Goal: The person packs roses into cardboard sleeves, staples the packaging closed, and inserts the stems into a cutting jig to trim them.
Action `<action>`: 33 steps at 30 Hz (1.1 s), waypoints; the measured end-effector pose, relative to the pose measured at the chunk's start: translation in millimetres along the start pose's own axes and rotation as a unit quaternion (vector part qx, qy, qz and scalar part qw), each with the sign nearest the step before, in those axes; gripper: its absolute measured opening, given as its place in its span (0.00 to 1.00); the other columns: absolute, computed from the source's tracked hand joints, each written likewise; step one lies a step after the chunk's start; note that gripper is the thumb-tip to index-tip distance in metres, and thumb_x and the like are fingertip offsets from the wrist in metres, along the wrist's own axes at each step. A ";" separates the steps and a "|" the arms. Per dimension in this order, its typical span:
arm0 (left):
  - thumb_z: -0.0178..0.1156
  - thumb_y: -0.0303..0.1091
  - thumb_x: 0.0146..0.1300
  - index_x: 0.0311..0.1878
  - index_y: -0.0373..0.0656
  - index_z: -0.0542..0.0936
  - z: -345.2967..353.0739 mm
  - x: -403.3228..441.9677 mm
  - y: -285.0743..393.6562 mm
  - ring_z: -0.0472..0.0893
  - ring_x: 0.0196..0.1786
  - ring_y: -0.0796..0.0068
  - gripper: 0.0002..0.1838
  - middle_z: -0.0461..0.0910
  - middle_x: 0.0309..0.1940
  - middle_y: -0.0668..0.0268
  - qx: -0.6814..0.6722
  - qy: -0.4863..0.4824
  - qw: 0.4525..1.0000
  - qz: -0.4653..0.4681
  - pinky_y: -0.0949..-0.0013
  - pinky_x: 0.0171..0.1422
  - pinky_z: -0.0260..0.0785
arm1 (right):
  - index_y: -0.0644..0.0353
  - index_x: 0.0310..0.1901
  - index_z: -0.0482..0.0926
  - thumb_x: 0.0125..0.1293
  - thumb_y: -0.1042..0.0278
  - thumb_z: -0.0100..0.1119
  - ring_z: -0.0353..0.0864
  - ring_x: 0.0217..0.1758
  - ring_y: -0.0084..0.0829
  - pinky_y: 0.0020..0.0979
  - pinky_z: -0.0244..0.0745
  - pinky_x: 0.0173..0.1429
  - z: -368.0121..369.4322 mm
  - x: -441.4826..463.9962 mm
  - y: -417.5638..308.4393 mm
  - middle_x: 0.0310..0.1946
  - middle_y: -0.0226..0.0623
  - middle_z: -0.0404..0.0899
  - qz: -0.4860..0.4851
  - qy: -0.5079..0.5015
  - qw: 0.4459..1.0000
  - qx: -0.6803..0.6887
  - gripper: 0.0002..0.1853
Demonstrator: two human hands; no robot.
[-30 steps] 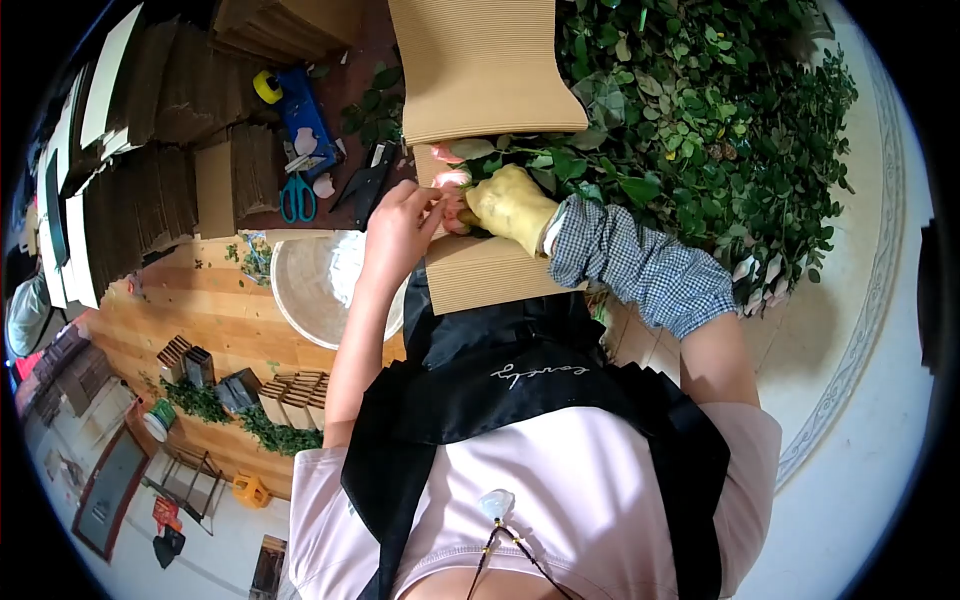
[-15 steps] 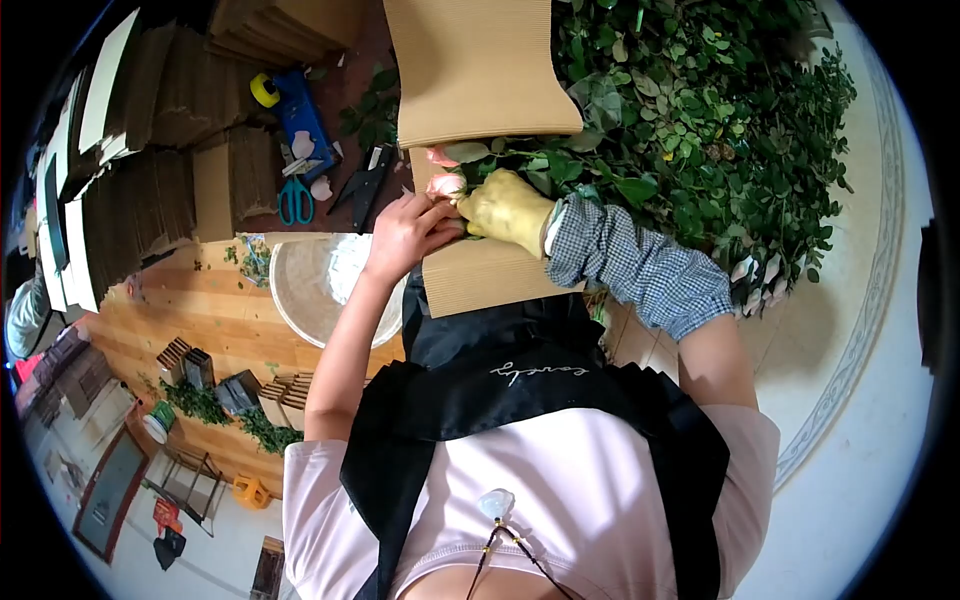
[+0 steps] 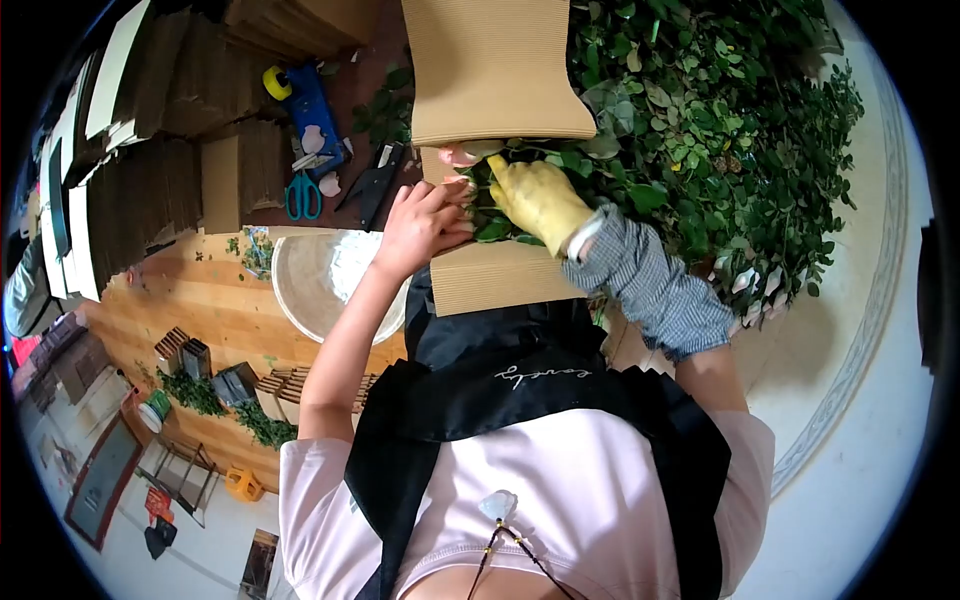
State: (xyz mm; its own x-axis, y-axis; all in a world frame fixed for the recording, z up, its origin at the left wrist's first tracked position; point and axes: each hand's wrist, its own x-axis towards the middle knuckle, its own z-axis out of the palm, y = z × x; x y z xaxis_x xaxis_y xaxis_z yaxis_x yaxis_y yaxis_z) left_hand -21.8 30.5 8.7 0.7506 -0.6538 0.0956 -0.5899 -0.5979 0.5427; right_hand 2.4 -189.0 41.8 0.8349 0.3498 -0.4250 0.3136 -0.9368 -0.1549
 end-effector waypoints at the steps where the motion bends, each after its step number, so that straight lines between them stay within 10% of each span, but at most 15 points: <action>1: 0.75 0.41 0.48 0.37 0.47 0.86 0.8 1.2 -0.5 0.76 0.50 0.68 0.15 0.80 0.58 0.74 -0.005 0.004 1.000 0.005 0.63 0.52 0.64 | 0.59 0.50 0.76 0.70 0.52 0.58 0.86 0.36 0.44 0.43 0.81 0.41 7.0 6.4 6.4 0.32 0.43 0.85 -0.020 0.015 1.000 0.017 0.18; 7: 0.72 0.35 0.53 0.33 0.45 0.85 6.9 1.9 -11.9 0.76 0.51 0.67 0.07 0.80 0.55 0.71 -0.168 0.072 0.983 -0.035 0.63 0.59 0.64 | 0.55 0.49 0.77 0.69 0.49 0.59 0.87 0.41 0.43 0.44 0.81 0.46 20.7 16.9 20.6 0.39 0.41 0.86 -0.067 0.046 0.994 0.079 0.19; 13: 0.76 0.45 0.54 0.60 0.47 0.80 61.0 25.3 -32.0 0.67 0.67 0.46 0.31 0.67 0.66 0.49 -0.181 0.150 0.915 -0.329 0.52 0.71 0.62 | 0.55 0.48 0.77 0.69 0.45 0.58 0.87 0.45 0.42 0.44 0.80 0.48 30.8 14.5 12.5 0.41 0.41 0.86 -0.043 0.072 0.995 0.058 0.20; 28: 0.72 0.37 0.60 0.61 0.37 0.78 65.1 21.2 -23.8 0.67 0.72 0.49 0.27 0.54 0.74 0.45 -0.250 0.139 0.909 -0.303 0.56 0.72 0.67 | 0.55 0.50 0.80 0.67 0.51 0.60 0.86 0.45 0.44 0.45 0.81 0.49 10.1 8.1 8.1 0.42 0.41 0.86 -0.060 0.004 0.996 0.061 0.18; 33: 0.75 0.36 0.54 0.55 0.43 0.83 71.0 21.3 -26.4 0.62 0.74 0.47 0.24 0.59 0.72 0.47 -0.271 0.186 0.896 -0.298 0.55 0.76 0.60 | 0.52 0.51 0.82 0.65 0.58 0.63 0.86 0.37 0.40 0.40 0.81 0.43 -29.5 -12.8 0.1 0.35 0.35 0.85 -0.087 0.199 0.969 0.116 0.15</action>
State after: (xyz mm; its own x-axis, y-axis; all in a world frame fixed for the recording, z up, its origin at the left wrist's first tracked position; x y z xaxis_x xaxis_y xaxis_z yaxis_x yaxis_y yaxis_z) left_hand -11.3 -0.5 -62.8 0.9911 -0.0329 -0.1289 0.1042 -0.4100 0.9061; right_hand 5.1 -193.4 73.5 0.9013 0.4331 -0.0041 0.3937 -0.8233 -0.4089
